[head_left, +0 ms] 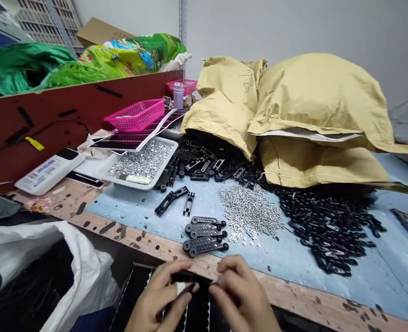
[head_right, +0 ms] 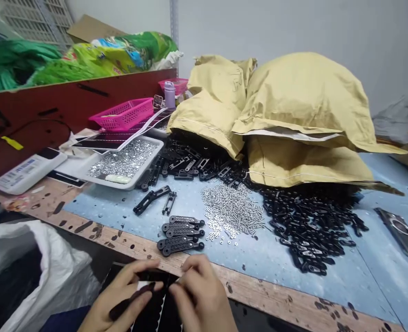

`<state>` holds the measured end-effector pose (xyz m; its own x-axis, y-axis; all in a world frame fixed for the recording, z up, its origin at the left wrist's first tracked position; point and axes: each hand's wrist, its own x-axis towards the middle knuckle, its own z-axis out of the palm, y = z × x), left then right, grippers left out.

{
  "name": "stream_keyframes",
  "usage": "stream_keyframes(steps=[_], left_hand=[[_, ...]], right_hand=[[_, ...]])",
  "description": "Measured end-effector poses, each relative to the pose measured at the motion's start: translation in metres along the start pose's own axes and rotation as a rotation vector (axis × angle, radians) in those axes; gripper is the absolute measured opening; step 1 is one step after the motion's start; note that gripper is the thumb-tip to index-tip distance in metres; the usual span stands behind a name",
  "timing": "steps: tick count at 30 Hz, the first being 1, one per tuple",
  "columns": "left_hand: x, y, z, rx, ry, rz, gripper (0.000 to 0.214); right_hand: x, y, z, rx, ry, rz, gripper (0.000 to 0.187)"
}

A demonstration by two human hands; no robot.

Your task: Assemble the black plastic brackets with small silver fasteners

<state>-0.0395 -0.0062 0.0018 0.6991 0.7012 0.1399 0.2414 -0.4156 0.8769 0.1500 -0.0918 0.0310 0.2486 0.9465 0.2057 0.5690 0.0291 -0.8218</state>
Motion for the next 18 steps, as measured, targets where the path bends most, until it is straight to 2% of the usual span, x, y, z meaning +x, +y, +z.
stream_keyframes(steps=[2,5,7,10,18], left_hand=[[-0.001,-0.006,-0.006,0.201,0.145,0.115,0.026],[0.004,-0.013,-0.009,0.475,0.186,0.273,0.039],[0.010,-0.016,-0.006,0.578,0.162,0.344,0.048],[0.017,-0.019,0.002,0.604,0.154,0.397,0.052],[0.021,-0.023,0.006,0.590,0.129,0.386,0.053]], right_hand=[[0.011,0.005,0.002,0.108,0.102,0.170,0.026],[0.026,0.017,0.008,0.180,0.198,0.308,0.031],[0.033,0.026,0.015,0.168,0.226,0.312,0.031],[0.036,0.034,0.027,0.147,0.252,0.304,0.031],[0.031,0.039,0.035,0.107,0.250,0.282,0.031]])
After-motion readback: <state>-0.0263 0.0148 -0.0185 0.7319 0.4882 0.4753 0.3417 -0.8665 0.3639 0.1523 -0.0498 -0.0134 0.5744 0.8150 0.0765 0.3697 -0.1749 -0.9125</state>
